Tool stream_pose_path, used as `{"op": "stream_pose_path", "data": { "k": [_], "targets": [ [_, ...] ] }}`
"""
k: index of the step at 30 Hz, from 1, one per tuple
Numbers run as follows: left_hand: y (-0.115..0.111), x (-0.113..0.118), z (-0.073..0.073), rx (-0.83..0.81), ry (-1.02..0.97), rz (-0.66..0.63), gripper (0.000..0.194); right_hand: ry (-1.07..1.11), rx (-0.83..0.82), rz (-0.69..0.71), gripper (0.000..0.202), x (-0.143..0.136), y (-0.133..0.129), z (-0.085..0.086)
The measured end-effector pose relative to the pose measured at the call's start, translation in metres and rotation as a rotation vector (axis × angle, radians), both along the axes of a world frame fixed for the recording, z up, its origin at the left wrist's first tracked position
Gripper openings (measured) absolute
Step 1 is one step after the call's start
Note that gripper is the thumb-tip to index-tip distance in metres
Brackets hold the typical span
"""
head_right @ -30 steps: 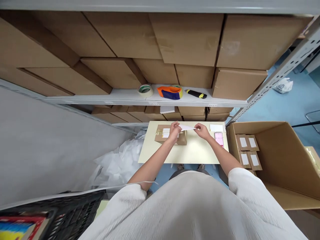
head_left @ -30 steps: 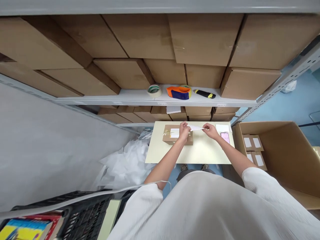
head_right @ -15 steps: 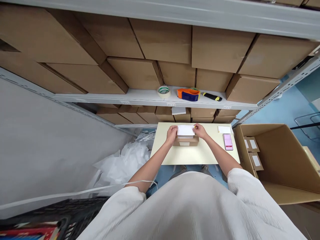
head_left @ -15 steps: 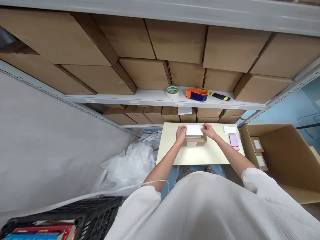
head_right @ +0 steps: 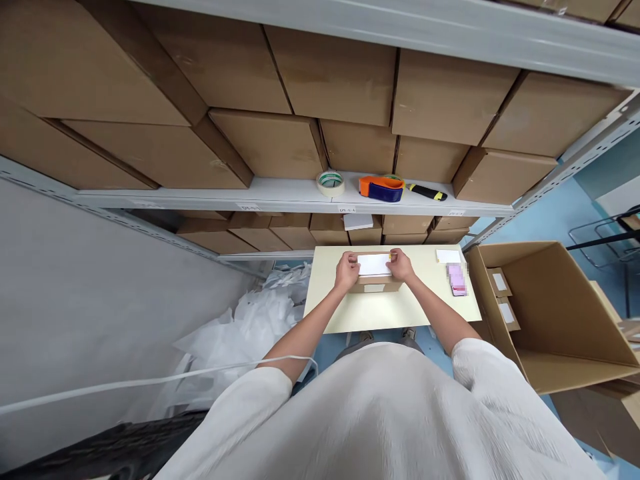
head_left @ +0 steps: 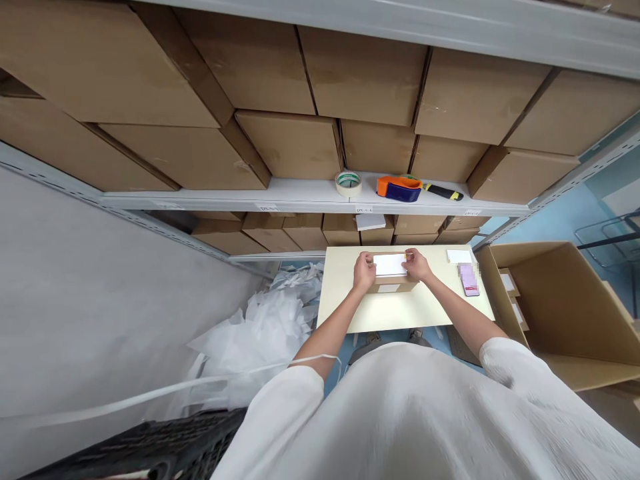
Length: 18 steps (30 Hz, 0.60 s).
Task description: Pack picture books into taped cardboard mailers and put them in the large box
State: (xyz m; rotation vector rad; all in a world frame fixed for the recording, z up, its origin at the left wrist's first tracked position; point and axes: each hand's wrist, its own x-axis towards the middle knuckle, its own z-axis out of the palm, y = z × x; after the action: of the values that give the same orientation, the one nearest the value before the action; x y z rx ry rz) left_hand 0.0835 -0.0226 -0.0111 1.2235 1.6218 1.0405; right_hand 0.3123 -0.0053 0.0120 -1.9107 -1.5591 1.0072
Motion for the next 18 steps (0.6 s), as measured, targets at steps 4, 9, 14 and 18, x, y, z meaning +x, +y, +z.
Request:
{"op": "stream_pose_path", "data": {
  "k": [4,9,14,18],
  "targets": [
    [0.000,-0.001,-0.004,0.040,0.025,-0.040,0.035,-0.045,0.006,-0.013,0.047,-0.001,-0.001,-0.001],
    [0.001,-0.003,-0.011,0.037,0.081,-0.069,0.033,-0.075,0.005,0.006,0.043,-0.002,-0.001,-0.006],
    [0.002,-0.003,-0.017,0.057,0.193,-0.135,0.031,-0.141,0.020,0.049,0.042,-0.003,0.002,-0.013],
    [0.001,-0.003,-0.019,0.055,0.283,-0.174,0.030,-0.212,0.036,0.075,0.045,-0.004,0.004,-0.019]
  ]
}}
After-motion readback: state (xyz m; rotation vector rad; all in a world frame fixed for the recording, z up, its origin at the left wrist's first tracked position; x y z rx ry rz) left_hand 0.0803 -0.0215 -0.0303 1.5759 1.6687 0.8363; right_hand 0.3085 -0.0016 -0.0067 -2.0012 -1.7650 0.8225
